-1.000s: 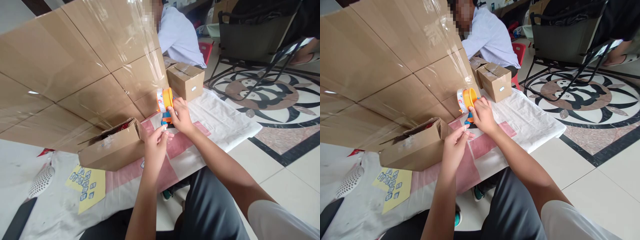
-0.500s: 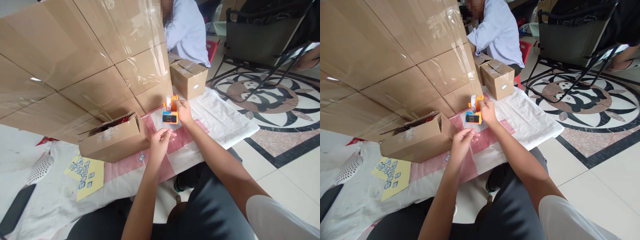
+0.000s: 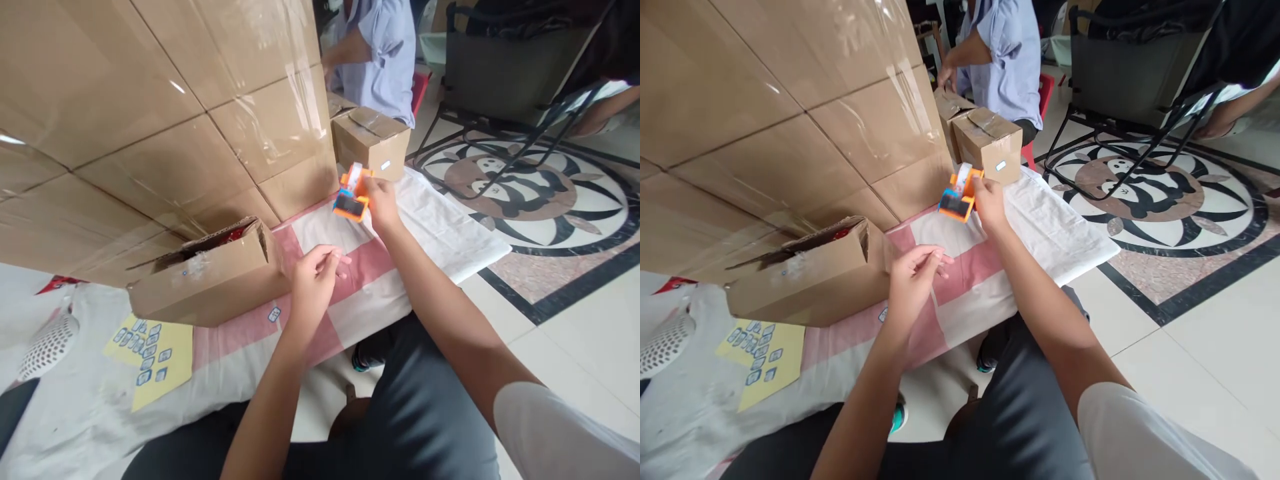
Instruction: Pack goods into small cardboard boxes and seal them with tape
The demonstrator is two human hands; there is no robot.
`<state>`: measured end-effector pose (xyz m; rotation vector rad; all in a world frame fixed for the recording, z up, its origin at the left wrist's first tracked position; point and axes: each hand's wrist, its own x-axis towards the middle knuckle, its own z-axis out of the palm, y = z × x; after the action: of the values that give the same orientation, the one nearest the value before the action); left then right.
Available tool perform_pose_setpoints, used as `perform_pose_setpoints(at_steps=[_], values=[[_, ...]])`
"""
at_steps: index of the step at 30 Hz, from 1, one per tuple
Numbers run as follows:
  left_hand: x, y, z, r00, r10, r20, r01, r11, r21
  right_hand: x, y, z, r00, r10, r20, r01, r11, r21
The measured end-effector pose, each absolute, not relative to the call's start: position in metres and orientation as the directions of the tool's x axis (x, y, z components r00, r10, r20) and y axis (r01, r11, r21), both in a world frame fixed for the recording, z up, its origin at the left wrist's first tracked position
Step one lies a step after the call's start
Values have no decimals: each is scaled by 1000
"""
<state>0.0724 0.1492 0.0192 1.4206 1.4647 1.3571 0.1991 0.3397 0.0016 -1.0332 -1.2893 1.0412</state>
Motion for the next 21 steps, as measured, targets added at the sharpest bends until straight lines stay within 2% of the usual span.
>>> perform_pose_setpoints(at_steps=[2, 3, 6, 8, 10, 11, 13, 14, 16, 18, 21], values=[[69, 145, 27, -164, 971, 171, 199, -138, 970, 194, 338, -5, -10, 968, 252, 260, 246, -934], [66, 143, 30, -160, 975, 155, 186, -125, 975, 190, 337, -8, -56, 972, 227, 345, 232, -909], [55, 136, 42, -149, 982, 115, 177, -88, 980, 181, 333, -13, -159, 978, 131, 421, 188, -888], [45, 127, 51, -144, 985, 98, 166, -73, 983, 181, 328, -5, -75, 980, 185, 405, 200, -892], [34, 116, 60, -148, 985, 91, 159, -67, 985, 185, 316, 13, 10, 927, 376, 387, 343, -856], [29, 109, 64, -159, 983, 89, 158, -64, 985, 188, 305, 25, -20, 874, 486, 364, 459, -810], [19, 96, 70, -189, 978, 92, 160, -62, 985, 191, 276, 51, -251, 736, 628, 230, 676, -700], [14, 90, 72, -207, 974, 97, 162, -64, 985, 191, 259, 63, -408, 662, 629, 130, 724, -678], [6, 80, 75, -236, 965, 116, 166, -78, 983, 186, 226, 83, -601, 545, 584, -4, 729, -684], [0, 72, 77, -242, 960, 139, 185, -95, 978, 176, 199, 95, -664, 490, 564, -47, 726, -686], [-4, 64, 83, -229, 959, 167, 207, -119, 971, 160, 178, 101, -674, 439, 594, -54, 773, -632]])
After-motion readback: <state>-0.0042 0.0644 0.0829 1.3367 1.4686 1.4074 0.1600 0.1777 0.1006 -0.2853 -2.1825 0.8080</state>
